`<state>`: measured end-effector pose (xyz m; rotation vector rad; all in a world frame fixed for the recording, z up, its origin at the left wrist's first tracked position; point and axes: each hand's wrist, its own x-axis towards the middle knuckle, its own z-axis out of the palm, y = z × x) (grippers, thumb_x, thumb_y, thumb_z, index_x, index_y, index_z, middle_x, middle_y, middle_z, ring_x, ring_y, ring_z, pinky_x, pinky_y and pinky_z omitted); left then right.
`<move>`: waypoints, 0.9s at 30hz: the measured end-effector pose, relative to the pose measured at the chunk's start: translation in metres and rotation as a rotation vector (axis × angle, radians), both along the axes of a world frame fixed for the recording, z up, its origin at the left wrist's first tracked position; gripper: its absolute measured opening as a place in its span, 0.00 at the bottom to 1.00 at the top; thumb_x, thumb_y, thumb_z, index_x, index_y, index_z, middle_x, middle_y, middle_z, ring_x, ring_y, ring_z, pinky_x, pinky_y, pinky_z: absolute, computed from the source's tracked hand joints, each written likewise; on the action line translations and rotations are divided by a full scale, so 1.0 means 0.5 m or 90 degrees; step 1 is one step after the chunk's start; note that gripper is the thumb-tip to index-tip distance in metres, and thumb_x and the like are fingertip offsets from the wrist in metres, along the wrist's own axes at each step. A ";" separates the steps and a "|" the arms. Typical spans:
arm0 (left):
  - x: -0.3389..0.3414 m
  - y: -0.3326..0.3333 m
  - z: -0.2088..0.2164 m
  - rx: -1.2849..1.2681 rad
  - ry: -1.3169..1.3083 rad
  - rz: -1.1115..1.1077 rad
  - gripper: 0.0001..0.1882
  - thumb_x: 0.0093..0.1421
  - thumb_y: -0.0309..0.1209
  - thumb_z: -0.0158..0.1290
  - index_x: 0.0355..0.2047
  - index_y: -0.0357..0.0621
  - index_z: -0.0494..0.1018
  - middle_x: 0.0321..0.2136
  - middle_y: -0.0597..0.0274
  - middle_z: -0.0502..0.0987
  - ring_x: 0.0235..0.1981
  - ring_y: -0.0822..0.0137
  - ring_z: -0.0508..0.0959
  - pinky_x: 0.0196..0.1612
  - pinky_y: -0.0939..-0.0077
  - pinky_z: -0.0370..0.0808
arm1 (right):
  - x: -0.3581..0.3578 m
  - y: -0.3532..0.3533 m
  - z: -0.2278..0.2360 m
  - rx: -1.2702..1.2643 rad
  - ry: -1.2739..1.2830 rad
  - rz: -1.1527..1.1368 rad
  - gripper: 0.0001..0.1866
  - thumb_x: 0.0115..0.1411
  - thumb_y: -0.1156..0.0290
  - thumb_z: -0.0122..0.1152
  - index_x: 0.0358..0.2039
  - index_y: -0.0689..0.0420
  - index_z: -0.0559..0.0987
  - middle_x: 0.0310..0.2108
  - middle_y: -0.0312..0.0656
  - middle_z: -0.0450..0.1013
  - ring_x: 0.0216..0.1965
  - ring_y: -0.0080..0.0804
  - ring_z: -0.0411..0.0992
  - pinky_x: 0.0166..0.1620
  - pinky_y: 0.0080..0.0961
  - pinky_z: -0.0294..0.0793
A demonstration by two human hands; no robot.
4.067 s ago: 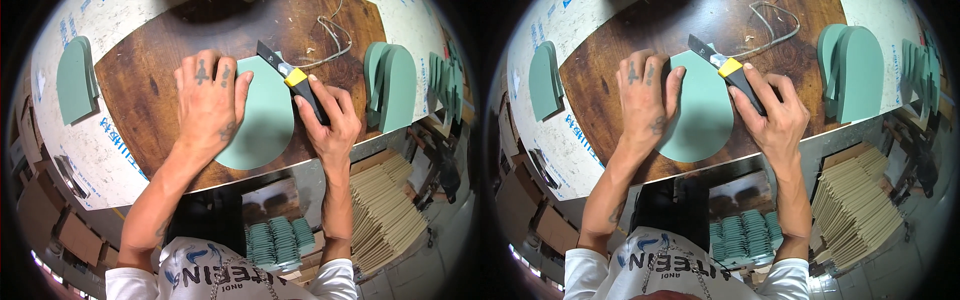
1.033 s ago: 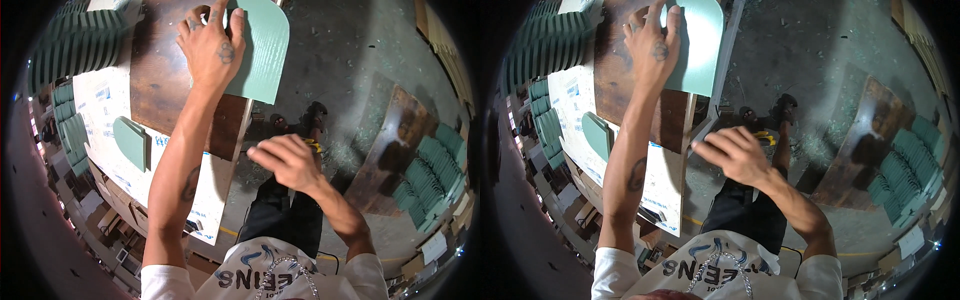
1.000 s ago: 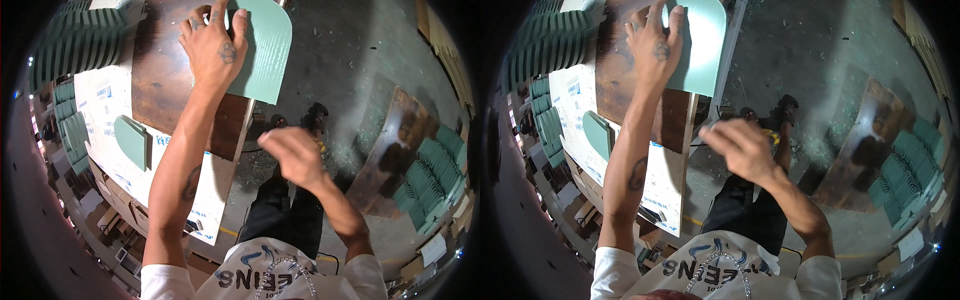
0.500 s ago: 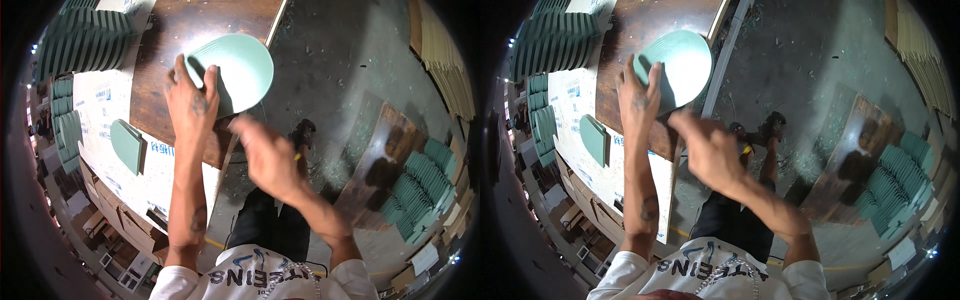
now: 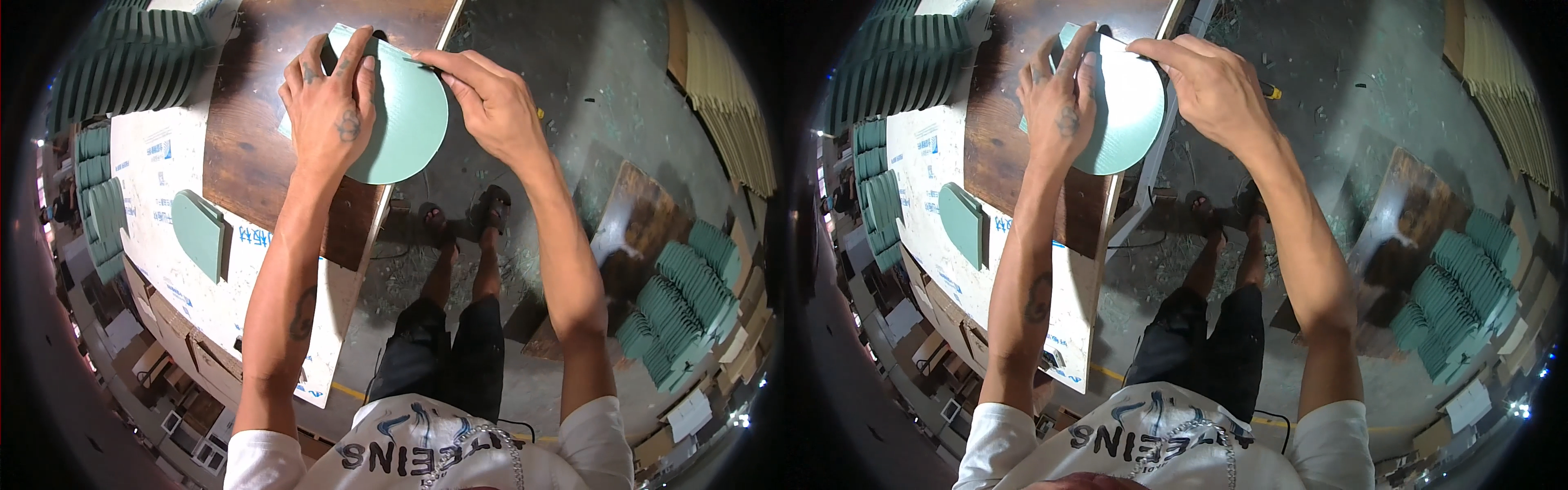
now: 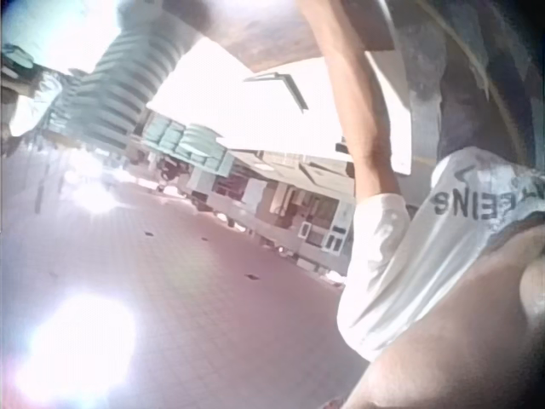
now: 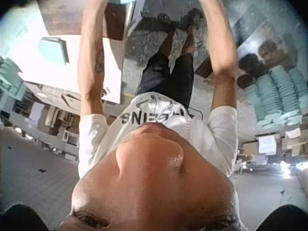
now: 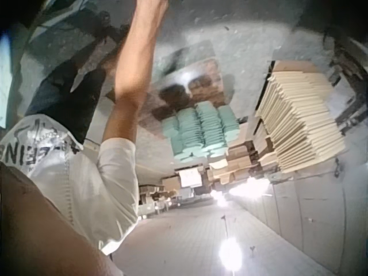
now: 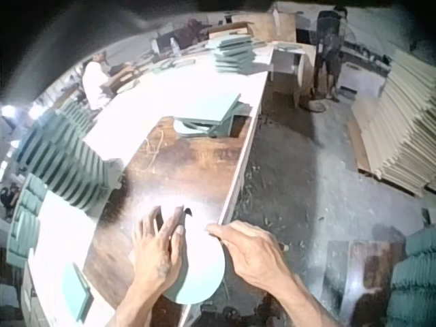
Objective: Trimming the excess edges of semicircular green foam pieces using a utility knife.
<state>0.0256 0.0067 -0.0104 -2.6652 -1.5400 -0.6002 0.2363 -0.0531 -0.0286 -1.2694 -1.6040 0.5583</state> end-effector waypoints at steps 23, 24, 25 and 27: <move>-0.023 -0.023 0.010 -0.027 0.053 0.179 0.29 0.71 0.51 0.44 0.48 0.30 0.69 0.55 0.33 0.66 0.55 0.39 0.66 0.56 0.42 0.61 | -0.009 -0.033 -0.012 0.056 -0.029 -0.046 0.23 0.61 0.81 0.58 0.54 0.45 0.83 0.38 0.40 0.81 0.35 0.36 0.79 0.41 0.35 0.79; -0.024 -0.022 0.010 -0.025 0.046 0.186 0.29 0.71 0.50 0.44 0.49 0.30 0.68 0.55 0.33 0.66 0.55 0.39 0.66 0.56 0.40 0.61 | -0.012 -0.030 -0.012 0.071 -0.039 -0.009 0.23 0.60 0.81 0.57 0.54 0.44 0.84 0.38 0.39 0.81 0.36 0.35 0.79 0.41 0.35 0.78; -0.025 -0.022 0.010 -0.022 0.039 0.193 0.28 0.70 0.50 0.45 0.49 0.31 0.68 0.55 0.33 0.65 0.56 0.39 0.65 0.55 0.39 0.61 | -0.016 -0.038 -0.015 0.069 -0.038 -0.007 0.23 0.60 0.81 0.57 0.54 0.44 0.84 0.38 0.39 0.81 0.36 0.35 0.79 0.41 0.35 0.78; -0.023 -0.025 0.011 -0.037 0.036 0.199 0.29 0.70 0.50 0.45 0.50 0.31 0.67 0.55 0.33 0.65 0.56 0.39 0.65 0.55 0.38 0.60 | -0.034 -0.079 -0.017 0.060 -0.121 -0.083 0.24 0.60 0.83 0.56 0.52 0.44 0.84 0.38 0.38 0.82 0.37 0.33 0.79 0.40 0.33 0.75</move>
